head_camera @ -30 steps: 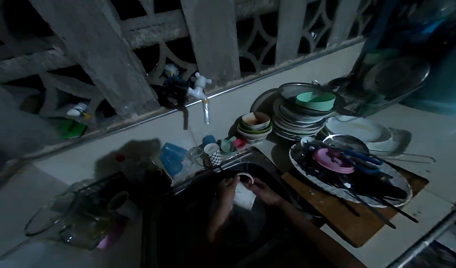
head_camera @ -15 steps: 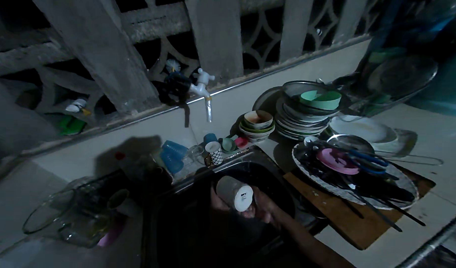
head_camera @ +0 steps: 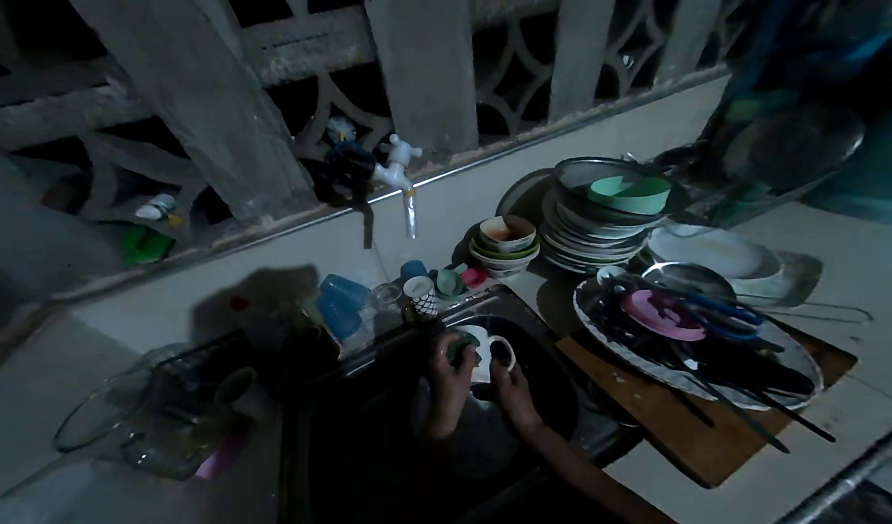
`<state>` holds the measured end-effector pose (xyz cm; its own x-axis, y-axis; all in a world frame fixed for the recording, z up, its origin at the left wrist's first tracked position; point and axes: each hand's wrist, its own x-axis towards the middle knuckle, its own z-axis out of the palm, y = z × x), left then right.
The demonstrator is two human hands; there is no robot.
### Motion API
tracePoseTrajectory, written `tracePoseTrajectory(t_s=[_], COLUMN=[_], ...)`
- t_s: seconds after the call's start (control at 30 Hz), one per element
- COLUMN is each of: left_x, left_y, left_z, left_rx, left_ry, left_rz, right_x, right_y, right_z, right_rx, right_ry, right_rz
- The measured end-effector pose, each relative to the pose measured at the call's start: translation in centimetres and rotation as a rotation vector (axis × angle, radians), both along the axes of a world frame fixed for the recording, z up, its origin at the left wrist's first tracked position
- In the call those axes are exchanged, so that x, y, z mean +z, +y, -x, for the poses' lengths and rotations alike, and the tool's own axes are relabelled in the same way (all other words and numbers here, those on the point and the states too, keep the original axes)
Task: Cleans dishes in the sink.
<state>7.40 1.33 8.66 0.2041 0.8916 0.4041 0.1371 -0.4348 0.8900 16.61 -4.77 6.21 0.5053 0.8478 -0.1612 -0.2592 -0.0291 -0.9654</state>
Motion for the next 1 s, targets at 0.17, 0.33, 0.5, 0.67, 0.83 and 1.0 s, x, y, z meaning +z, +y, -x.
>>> tracePoseTrajectory(t_s=[0.17,0.33,0.5,0.67,0.83,1.0], left_x=[2.3,5.3,6.6,2.9,1.7,1.9], left_y=[0.2,0.1,0.6,1.8,1.8,0.8], left_z=[-0.9,-1.9,-1.7,-0.3,0.2,0.3], left_rx=[0.003,0.077,0.059,-0.087,-0.078,0.016], left_ry=[0.421,0.689,0.612,-0.145,-0.431,-0.48], left_rz=[-0.152,-0.038,0.023,0.093,0.323,0.53], right_x=[-0.3,0.6,-0.1,2.1,0.7,-1.6], right_y=[-0.4,-1.5,-0.8,-0.8,-0.2,0.3], right_z=[-0.5,0.1,-0.9,-1.1,-1.3,-1.1], right_rx=[0.067,0.105,0.063,0.016,0.232,0.426], right_ry=[-0.471,-0.601,-0.49,0.096,0.701,0.866], right_rz=[-0.018,-0.061,-0.104,-0.031,-0.047,-0.074])
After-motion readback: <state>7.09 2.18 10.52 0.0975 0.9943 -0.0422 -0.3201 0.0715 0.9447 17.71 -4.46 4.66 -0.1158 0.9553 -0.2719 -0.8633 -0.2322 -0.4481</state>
